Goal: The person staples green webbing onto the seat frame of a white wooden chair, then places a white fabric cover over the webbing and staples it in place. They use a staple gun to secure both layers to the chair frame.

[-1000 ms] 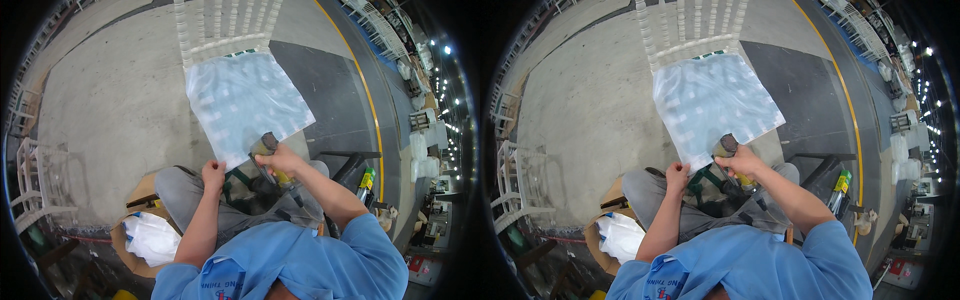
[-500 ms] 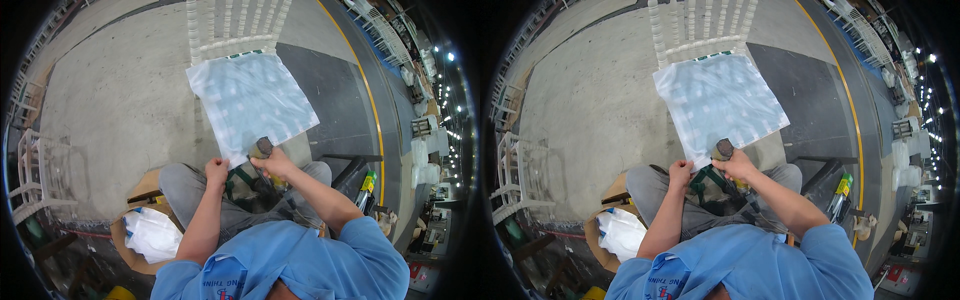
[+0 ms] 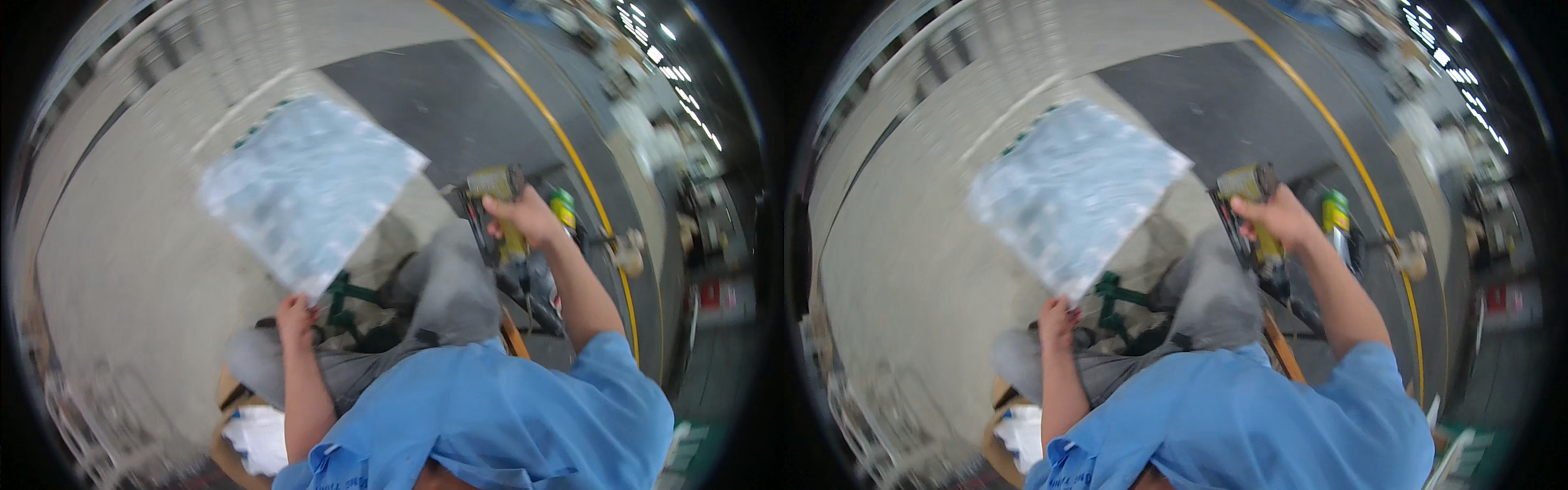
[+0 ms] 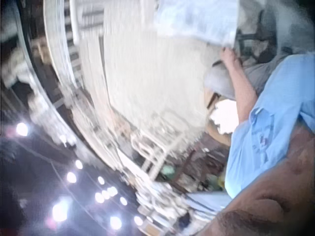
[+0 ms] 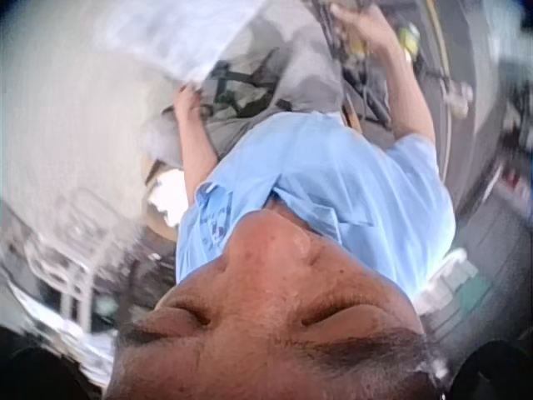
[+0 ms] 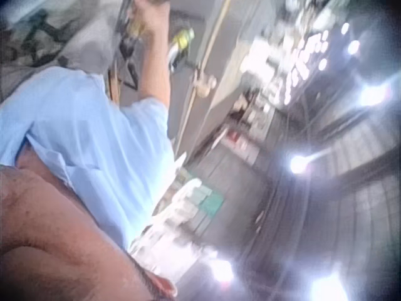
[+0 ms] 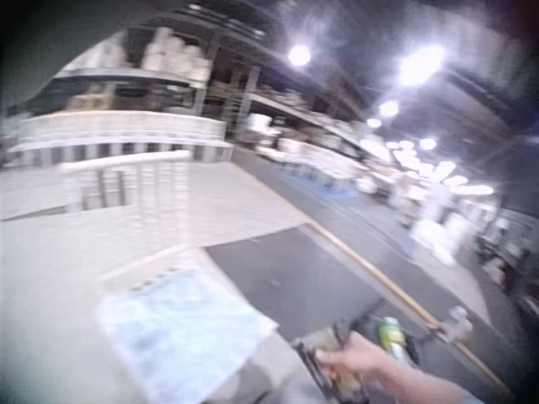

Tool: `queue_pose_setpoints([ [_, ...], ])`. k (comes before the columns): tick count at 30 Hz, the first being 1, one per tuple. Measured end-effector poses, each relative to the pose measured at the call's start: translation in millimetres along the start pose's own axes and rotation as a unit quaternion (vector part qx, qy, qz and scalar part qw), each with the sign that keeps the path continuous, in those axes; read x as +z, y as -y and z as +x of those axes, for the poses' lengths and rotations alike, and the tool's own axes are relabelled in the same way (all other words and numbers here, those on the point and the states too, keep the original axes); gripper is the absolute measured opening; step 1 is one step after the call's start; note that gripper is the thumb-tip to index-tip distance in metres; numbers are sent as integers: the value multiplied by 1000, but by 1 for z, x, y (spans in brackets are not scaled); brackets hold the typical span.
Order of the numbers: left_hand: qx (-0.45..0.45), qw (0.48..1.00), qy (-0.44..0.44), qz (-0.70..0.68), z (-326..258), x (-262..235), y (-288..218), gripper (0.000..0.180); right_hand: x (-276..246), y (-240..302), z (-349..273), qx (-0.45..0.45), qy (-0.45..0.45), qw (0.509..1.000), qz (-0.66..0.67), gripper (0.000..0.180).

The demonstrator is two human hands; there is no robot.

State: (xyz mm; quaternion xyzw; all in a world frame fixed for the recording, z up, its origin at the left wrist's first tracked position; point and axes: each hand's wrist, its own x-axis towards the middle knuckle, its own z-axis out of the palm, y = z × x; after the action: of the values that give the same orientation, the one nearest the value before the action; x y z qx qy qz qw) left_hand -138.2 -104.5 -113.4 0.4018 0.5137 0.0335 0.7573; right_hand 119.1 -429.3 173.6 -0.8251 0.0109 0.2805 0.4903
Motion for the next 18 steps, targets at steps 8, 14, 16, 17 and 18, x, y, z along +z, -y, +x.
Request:
queue_pose_setpoints([
  [8, -15, 997, 16, 69, 0, 11, -11, 26, -187, -149, 15, 180, -58, 977, 99, 44],
  [14, -2, 989, -98, 109, -5, 6, -22, 23, -197, -258, 15, 299, -26, 914, 271, 42],
  [16, 142, 971, -178, 66, 10, 3, -43, 25, -203, -268, 9, 290, -64, 920, 256, 44],
  [17, 169, 967, -188, 44, 15, -8, -55, 27, -201, -256, 17, 281, -75, 942, 170, 45],
  [18, 194, 962, -186, 46, 24, -1, -72, 29, -202, -254, 13, 281, -100, 949, 102, 46],
])
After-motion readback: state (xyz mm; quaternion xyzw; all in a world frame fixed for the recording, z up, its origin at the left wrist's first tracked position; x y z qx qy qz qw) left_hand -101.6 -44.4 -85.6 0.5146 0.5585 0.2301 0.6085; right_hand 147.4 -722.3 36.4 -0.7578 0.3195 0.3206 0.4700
